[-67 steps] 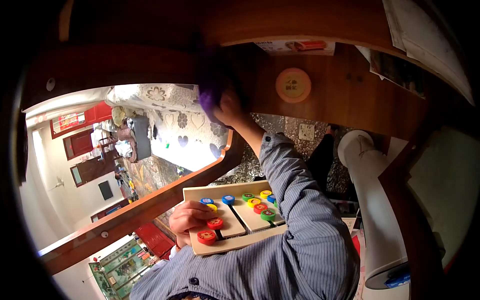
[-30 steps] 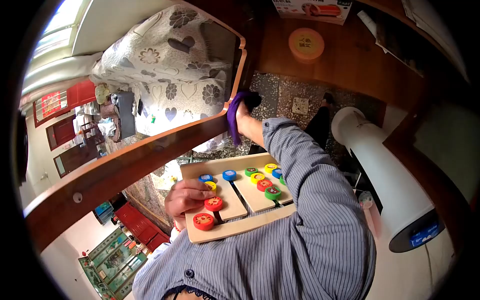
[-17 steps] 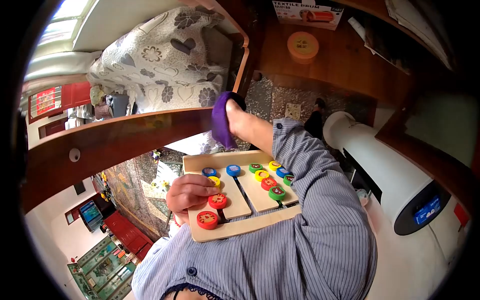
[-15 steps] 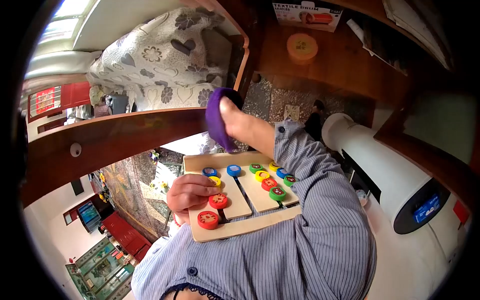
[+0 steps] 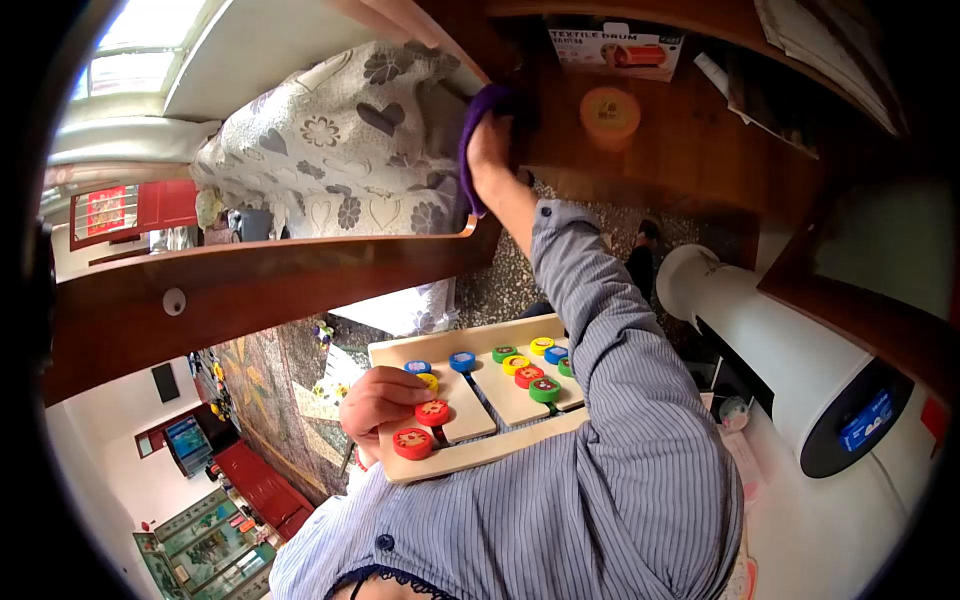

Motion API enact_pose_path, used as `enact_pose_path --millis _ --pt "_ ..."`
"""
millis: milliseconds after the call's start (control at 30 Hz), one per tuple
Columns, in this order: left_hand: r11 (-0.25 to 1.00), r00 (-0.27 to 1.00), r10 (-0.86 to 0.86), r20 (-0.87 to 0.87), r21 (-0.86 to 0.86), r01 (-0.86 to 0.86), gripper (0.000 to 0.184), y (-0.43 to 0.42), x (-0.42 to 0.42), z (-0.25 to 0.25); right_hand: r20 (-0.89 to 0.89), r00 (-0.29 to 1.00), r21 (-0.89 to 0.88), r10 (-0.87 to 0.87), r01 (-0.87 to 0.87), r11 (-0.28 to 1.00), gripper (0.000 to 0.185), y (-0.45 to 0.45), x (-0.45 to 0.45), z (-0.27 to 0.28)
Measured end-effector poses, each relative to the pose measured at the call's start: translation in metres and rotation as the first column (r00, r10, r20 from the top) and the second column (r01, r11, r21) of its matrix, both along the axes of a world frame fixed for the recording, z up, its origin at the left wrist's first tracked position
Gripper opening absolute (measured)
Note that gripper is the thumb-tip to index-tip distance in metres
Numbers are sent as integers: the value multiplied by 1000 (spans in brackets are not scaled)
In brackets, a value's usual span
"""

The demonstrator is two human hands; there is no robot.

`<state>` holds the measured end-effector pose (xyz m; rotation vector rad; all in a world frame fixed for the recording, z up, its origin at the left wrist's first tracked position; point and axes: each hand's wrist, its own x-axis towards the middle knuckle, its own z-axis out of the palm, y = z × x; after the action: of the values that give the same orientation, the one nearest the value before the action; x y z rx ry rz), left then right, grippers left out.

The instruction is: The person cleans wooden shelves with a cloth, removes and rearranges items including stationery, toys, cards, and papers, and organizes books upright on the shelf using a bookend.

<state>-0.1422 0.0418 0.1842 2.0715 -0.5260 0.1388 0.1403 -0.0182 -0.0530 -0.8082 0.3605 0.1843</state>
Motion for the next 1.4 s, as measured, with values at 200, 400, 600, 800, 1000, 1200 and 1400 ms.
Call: enact_pose_path --millis 200,400,600,800,1000,1200,1400 --pt "996 997 -71 25 -60 73 23 4 18 -1 557 785 -744 272 326 583 62 22 -71 174" --pt "999 999 -41 29 36 40 30 1 22 0 906 404 -337 130 500 798 71 5 -103 240" --pt "998 999 -51 4 41 51 26 -10 39 10 601 655 -788 458 388 479 51 12 -93 89" --pt "997 1000 11 -14 72 -10 24 -34 54 16 207 970 -754 128 74 652 46 37 -68 -55" --pt "996 998 38 43 76 -41 23 -48 60 27 710 683 -583 175 429 690 39 22 -41 131" --pt "981 982 176 67 65 -181 28 -62 50 41 965 209 -255 160 595 762 44 13 -22 305" --pt "982 983 158 93 89 -167 26 -72 54 48 951 223 -309 215 647 697 58 9 6 246"
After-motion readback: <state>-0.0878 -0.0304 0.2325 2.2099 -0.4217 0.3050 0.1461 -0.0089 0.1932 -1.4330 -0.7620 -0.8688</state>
